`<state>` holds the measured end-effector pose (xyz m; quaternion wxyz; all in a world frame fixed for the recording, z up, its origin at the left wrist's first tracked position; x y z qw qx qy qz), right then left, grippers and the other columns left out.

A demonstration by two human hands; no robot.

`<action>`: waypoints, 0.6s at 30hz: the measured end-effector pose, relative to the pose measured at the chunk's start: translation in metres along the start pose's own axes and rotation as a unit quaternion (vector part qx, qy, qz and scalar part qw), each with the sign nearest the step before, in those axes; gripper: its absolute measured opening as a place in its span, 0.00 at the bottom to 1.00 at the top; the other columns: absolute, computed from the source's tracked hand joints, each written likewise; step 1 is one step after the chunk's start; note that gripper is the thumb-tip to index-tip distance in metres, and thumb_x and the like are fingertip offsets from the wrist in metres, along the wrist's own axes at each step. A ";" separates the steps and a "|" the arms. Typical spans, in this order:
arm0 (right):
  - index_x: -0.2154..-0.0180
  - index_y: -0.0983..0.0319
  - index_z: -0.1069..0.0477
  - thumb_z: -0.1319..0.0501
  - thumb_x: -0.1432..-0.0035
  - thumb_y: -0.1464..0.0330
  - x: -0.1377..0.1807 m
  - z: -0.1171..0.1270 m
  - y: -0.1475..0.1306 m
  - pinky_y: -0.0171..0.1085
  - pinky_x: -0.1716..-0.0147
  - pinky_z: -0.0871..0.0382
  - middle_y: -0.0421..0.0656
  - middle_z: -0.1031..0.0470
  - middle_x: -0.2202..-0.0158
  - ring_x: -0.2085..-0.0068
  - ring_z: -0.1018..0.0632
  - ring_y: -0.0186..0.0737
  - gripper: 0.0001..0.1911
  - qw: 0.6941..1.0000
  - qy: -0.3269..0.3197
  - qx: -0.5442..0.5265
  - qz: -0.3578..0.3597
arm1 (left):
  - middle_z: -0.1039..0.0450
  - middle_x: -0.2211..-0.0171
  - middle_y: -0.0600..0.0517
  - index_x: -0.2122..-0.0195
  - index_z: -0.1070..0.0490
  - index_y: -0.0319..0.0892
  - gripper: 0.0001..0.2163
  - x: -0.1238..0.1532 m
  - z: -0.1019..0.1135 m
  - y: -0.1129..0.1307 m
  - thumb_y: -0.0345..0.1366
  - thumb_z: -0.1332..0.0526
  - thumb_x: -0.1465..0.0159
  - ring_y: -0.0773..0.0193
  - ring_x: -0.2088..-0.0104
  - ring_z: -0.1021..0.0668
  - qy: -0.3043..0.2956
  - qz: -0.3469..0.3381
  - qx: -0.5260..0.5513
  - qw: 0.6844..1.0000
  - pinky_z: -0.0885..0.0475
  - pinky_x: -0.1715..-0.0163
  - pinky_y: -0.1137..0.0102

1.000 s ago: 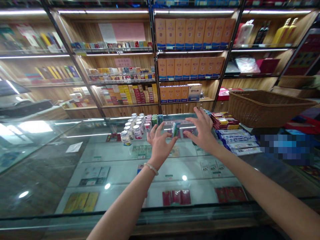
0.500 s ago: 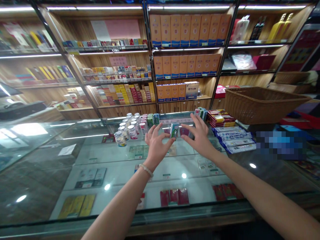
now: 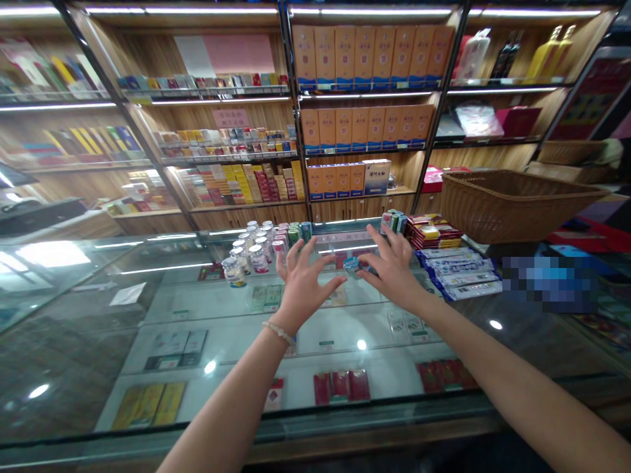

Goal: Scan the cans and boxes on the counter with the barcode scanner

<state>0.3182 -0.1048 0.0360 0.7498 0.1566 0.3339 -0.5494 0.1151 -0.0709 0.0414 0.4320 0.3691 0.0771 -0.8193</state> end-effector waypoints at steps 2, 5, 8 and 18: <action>0.57 0.56 0.20 0.37 0.34 0.60 0.002 -0.002 -0.003 0.65 0.31 0.57 0.48 0.44 0.26 0.25 0.50 0.59 0.10 0.998 -0.006 0.042 0.040 | 0.38 0.29 0.46 0.50 0.18 0.55 0.18 -0.001 0.004 -0.001 0.54 0.31 0.39 0.38 0.29 0.41 0.013 -0.006 0.002 1.000 0.57 0.31 0.32; 0.57 0.56 0.20 0.33 0.37 0.61 0.005 -0.007 -0.009 0.63 0.31 0.58 0.48 0.42 0.26 0.25 0.48 0.58 0.08 0.994 -0.007 0.079 0.074 | 0.38 0.29 0.48 0.53 0.18 0.56 0.16 0.001 0.005 0.005 0.54 0.31 0.38 0.39 0.29 0.41 0.018 -0.040 0.006 0.999 0.59 0.30 0.33; 0.59 0.56 0.21 0.32 0.38 0.61 0.005 -0.011 -0.014 0.62 0.31 0.59 0.47 0.42 0.26 0.26 0.46 0.58 0.07 0.991 0.001 0.100 0.088 | 0.38 0.29 0.49 0.56 0.17 0.55 0.13 0.003 0.004 0.011 0.52 0.30 0.38 0.40 0.28 0.42 0.010 -0.070 0.006 0.997 0.62 0.30 0.34; 0.49 0.59 0.25 0.35 0.38 0.50 0.006 -0.005 -0.010 0.61 0.30 0.60 0.56 0.53 0.23 0.24 0.52 0.60 0.24 0.993 0.025 0.099 0.059 | 0.33 0.31 0.51 0.63 0.16 0.53 0.06 -0.004 0.002 -0.002 0.46 0.29 0.38 0.39 0.29 0.40 0.016 0.116 0.059 0.991 0.52 0.31 0.34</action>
Point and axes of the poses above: each hand's wrist, its own x-axis away from the middle knuckle, its own z-axis out of the back of the hand, y = z × x, the point moved 4 cm from there along -x, towards the middle knuckle
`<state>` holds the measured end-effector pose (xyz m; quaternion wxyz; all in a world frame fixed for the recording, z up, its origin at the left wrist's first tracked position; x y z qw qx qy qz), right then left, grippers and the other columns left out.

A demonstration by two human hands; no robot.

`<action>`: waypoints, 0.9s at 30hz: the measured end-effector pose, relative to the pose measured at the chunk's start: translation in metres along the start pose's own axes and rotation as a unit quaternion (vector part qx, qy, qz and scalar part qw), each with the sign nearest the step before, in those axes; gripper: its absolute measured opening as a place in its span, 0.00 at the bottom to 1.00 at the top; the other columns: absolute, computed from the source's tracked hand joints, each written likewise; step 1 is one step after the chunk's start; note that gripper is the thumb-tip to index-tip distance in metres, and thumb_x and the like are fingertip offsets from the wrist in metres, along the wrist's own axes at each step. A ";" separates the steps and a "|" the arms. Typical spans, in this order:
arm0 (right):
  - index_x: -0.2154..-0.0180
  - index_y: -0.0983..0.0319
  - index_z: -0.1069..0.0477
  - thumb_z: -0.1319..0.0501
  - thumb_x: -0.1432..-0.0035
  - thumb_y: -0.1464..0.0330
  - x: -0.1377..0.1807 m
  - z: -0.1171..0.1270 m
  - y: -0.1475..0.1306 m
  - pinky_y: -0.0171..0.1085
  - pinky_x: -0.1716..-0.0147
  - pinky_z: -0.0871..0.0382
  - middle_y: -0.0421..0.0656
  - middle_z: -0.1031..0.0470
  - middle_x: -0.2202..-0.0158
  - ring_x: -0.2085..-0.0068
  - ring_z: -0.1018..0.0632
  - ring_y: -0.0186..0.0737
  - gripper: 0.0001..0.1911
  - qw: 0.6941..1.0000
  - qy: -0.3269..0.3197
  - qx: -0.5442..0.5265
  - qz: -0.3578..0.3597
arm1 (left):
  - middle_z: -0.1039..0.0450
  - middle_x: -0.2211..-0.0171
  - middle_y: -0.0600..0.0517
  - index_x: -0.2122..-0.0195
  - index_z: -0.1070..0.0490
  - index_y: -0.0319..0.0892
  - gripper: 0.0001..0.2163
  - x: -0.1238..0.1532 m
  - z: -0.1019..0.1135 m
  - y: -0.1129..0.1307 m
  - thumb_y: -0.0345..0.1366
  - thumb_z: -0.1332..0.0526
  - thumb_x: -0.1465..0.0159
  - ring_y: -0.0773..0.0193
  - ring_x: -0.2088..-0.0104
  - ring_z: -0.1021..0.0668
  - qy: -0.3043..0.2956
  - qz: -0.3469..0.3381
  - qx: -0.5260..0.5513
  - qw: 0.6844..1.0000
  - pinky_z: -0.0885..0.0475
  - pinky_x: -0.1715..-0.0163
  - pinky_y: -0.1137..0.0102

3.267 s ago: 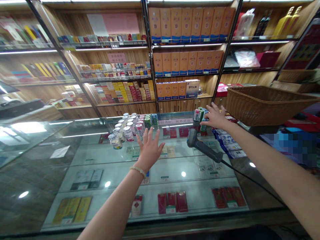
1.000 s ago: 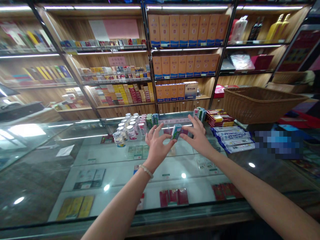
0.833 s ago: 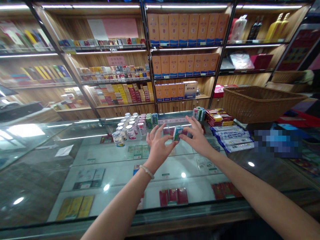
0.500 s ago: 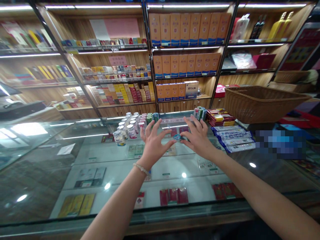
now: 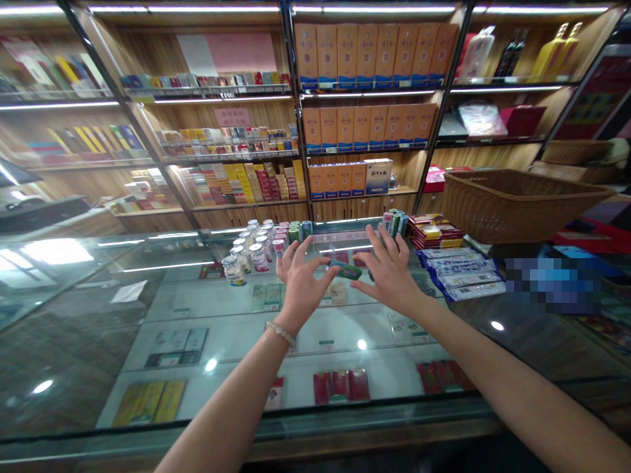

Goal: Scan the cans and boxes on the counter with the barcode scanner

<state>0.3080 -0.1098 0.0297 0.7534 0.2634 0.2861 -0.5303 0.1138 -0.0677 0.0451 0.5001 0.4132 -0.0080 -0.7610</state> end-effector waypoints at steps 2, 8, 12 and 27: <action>0.49 0.60 0.25 0.34 0.39 0.48 0.001 -0.003 0.003 0.61 0.30 0.61 0.56 0.54 0.23 0.24 0.52 0.60 0.26 1.000 0.005 0.005 -0.011 | 0.32 0.32 0.51 0.65 0.16 0.52 0.05 -0.003 -0.002 -0.005 0.45 0.29 0.38 0.40 0.30 0.38 -0.004 0.050 0.018 0.999 0.48 0.31 0.36; 0.55 0.59 0.24 0.35 0.37 0.52 0.003 -0.009 0.004 0.60 0.30 0.60 0.54 0.53 0.23 0.25 0.50 0.60 0.18 1.000 0.014 0.002 -0.010 | 0.31 0.33 0.53 0.65 0.15 0.54 0.04 -0.004 -0.006 -0.007 0.43 0.30 0.37 0.45 0.30 0.36 -0.044 0.125 0.040 0.990 0.45 0.30 0.43; 0.57 0.59 0.24 0.35 0.37 0.58 0.003 -0.007 0.002 0.60 0.31 0.59 0.54 0.49 0.24 0.25 0.47 0.59 0.12 1.000 0.024 -0.011 -0.008 | 0.31 0.33 0.55 0.65 0.15 0.55 0.05 -0.003 -0.007 -0.005 0.45 0.31 0.36 0.46 0.30 0.37 -0.059 0.126 0.020 0.990 0.48 0.28 0.43; 0.56 0.55 0.20 0.36 0.38 0.57 -0.002 -0.007 0.028 0.69 0.33 0.55 0.43 0.55 0.22 0.24 0.56 0.62 0.13 0.982 -0.114 -0.125 -0.082 | 0.44 0.26 0.46 0.47 0.22 0.54 0.22 0.006 0.002 0.000 0.53 0.29 0.40 0.41 0.27 0.43 -0.003 -0.214 -0.104 0.971 0.67 0.29 0.37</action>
Point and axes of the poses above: each hand's wrist, its own x-axis away from the middle knuckle, its own z-axis out of the back of the hand, y = z × x, the point moved 4 cm from there along -x, towards the middle knuckle
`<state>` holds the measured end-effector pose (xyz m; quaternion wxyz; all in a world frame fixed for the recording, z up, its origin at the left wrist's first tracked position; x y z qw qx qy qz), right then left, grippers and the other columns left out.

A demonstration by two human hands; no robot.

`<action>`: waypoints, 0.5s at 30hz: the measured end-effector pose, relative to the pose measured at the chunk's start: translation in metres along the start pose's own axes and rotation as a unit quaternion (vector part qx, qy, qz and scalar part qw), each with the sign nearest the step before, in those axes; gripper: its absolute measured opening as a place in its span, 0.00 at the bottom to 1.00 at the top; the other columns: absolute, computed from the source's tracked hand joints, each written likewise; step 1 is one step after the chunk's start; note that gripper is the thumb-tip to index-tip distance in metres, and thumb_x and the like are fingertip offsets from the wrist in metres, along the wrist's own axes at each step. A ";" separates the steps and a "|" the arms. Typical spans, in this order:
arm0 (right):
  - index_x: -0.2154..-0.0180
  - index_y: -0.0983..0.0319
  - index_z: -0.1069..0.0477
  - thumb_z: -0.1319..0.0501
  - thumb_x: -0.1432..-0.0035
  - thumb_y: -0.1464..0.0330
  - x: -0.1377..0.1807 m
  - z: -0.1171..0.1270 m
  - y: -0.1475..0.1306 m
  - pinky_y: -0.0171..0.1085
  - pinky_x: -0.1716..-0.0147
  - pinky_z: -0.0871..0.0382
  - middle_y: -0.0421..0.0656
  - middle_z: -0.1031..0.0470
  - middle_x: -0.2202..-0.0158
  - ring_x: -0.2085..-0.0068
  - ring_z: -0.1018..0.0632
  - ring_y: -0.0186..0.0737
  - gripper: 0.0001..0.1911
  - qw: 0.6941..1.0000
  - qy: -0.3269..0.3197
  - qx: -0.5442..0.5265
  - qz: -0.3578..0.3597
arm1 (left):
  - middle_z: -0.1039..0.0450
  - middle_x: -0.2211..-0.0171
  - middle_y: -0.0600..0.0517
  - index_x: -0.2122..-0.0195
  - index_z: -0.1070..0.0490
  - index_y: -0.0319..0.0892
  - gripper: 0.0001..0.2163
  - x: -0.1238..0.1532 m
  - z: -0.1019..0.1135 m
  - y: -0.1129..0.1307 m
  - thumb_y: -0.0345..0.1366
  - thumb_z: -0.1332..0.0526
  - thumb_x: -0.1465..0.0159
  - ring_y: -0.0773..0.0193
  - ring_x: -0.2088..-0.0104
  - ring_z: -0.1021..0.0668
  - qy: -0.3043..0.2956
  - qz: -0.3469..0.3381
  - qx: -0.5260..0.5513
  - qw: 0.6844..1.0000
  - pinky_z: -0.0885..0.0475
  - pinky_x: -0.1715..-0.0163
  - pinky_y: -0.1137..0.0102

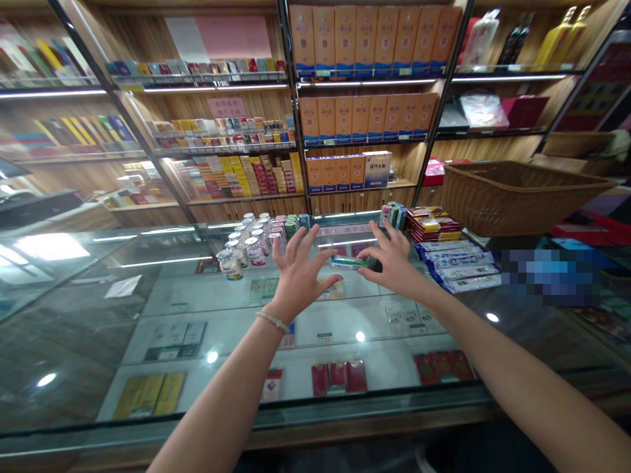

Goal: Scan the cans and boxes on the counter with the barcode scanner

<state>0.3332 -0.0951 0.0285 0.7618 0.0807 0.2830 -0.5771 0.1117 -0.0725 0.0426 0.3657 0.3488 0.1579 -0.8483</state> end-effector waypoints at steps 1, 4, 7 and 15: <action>0.57 0.55 0.19 0.36 0.38 0.57 0.000 0.000 0.000 0.68 0.32 0.55 0.43 0.55 0.22 0.24 0.56 0.62 0.13 1.000 -0.006 -0.003 -0.003 | 0.43 0.27 0.46 0.48 0.22 0.54 0.20 0.000 0.000 0.001 0.52 0.29 0.40 0.41 0.27 0.43 0.000 -0.002 -0.003 1.000 0.67 0.29 0.37; 0.58 0.55 0.19 0.36 0.38 0.58 0.000 0.000 0.000 0.67 0.31 0.58 0.43 0.54 0.22 0.24 0.56 0.62 0.12 1.000 -0.021 -0.016 -0.004 | 0.41 0.27 0.47 0.53 0.20 0.54 0.14 0.000 -0.001 0.003 0.48 0.29 0.38 0.42 0.28 0.42 0.006 -0.008 -0.007 1.000 0.66 0.29 0.36; 0.58 0.55 0.19 0.37 0.38 0.58 0.001 0.001 -0.002 0.67 0.31 0.59 0.42 0.54 0.22 0.24 0.56 0.61 0.12 0.999 -0.023 -0.025 0.004 | 0.40 0.28 0.48 0.56 0.19 0.54 0.10 0.000 0.000 0.004 0.47 0.30 0.37 0.43 0.28 0.41 0.009 -0.019 -0.007 1.000 0.65 0.29 0.36; 0.50 0.53 0.20 0.44 0.32 0.54 -0.003 0.013 0.006 0.67 0.31 0.58 0.43 0.52 0.23 0.23 0.54 0.59 0.19 0.999 -0.014 -0.030 0.001 | 0.38 0.29 0.52 0.59 0.18 0.54 0.10 0.000 -0.001 0.000 0.50 0.33 0.35 0.44 0.28 0.42 0.031 0.016 0.014 0.999 0.65 0.29 0.38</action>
Point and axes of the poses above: each hand's wrist, its own x-axis away from the middle knuckle, its own z-axis out of the back of the hand, y = z × x, the point moved 4 cm from there along -x, towards the middle knuckle
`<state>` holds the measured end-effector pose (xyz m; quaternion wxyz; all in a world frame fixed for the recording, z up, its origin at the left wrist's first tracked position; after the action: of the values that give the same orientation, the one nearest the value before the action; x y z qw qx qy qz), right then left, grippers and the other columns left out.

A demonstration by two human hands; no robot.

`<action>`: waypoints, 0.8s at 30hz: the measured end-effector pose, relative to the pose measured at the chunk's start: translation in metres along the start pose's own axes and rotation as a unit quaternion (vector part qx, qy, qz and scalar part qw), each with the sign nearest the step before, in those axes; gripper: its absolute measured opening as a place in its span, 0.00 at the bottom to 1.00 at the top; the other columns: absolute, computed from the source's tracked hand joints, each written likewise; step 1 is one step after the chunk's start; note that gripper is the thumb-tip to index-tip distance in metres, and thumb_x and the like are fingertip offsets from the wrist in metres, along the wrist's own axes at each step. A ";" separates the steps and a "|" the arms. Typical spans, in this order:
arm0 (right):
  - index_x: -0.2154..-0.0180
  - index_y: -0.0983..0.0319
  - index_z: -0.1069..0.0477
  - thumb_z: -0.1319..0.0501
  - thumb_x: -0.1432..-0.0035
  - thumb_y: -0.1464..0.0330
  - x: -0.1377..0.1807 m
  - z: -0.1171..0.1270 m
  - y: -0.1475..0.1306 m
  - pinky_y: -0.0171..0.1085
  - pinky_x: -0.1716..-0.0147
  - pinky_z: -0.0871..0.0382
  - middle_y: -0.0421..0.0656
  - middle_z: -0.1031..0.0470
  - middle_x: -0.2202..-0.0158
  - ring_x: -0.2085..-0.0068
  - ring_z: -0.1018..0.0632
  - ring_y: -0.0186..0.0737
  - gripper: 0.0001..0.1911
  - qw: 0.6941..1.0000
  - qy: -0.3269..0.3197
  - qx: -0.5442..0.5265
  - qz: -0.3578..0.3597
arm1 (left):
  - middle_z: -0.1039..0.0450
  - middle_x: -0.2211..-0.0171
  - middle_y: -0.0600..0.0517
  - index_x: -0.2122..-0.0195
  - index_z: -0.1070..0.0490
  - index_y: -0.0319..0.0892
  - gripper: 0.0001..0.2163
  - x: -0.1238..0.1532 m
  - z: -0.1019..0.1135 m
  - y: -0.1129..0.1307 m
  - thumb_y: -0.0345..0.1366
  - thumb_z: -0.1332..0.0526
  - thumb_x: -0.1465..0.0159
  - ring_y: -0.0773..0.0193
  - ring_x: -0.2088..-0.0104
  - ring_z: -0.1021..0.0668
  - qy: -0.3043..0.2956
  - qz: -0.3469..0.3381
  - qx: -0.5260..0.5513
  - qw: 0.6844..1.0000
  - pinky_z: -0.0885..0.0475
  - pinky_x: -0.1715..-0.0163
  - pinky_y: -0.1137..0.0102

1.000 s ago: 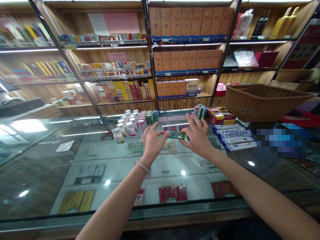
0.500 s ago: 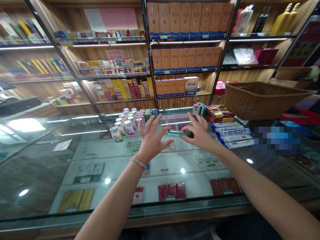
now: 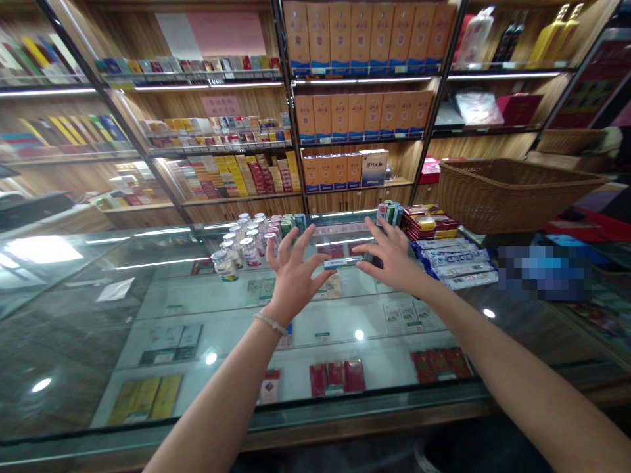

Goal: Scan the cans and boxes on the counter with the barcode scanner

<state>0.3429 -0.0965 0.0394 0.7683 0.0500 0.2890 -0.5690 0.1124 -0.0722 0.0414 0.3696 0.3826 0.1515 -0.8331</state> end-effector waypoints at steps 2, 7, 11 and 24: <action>0.41 0.53 0.25 0.46 0.31 0.55 -0.002 0.011 0.011 0.66 0.31 0.55 0.47 0.50 0.23 0.24 0.52 0.57 0.23 1.000 0.014 -0.003 -0.024 | 0.39 0.28 0.51 0.59 0.18 0.54 0.10 0.000 0.001 -0.006 0.51 0.34 0.34 0.43 0.28 0.43 0.015 0.030 0.004 0.999 0.63 0.29 0.38; 0.27 0.55 0.47 0.41 0.36 0.48 0.001 0.019 0.030 0.70 0.32 0.57 0.52 0.55 0.23 0.24 0.54 0.66 0.42 0.994 -0.047 0.068 -0.075 | 0.39 0.28 0.52 0.59 0.17 0.55 0.10 0.001 -0.002 -0.023 0.51 0.34 0.35 0.40 0.28 0.43 0.033 0.091 0.010 0.995 0.62 0.29 0.39; 0.24 0.59 0.60 0.38 0.43 0.40 0.012 0.003 0.030 0.75 0.33 0.64 0.58 0.61 0.22 0.24 0.60 0.71 0.58 0.968 -0.178 0.134 -0.118 | 0.38 0.29 0.50 0.59 0.17 0.54 0.09 0.003 -0.008 -0.029 0.49 0.32 0.36 0.40 0.28 0.43 0.032 0.091 0.002 0.995 0.61 0.30 0.37; 0.36 0.64 0.34 0.34 0.43 0.47 0.020 -0.011 0.035 0.63 0.40 0.33 0.64 0.48 0.26 0.28 0.43 0.72 0.41 0.950 -0.216 0.139 -0.176 | 0.36 0.30 0.51 0.57 0.18 0.55 0.08 0.006 -0.016 -0.023 0.48 0.33 0.34 0.44 0.29 0.39 0.021 0.041 -0.025 0.999 0.58 0.30 0.39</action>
<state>0.3740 -0.0972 0.0113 0.6852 -0.0199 0.0382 -0.7271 0.1018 -0.0510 0.0255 0.4098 0.3962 0.1644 -0.8050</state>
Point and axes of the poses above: each hand's wrist, its own x-axis away from the middle knuckle, its own z-axis out of the back of the hand, y = z × x, the point moved 4 cm from there along -x, towards the middle knuckle
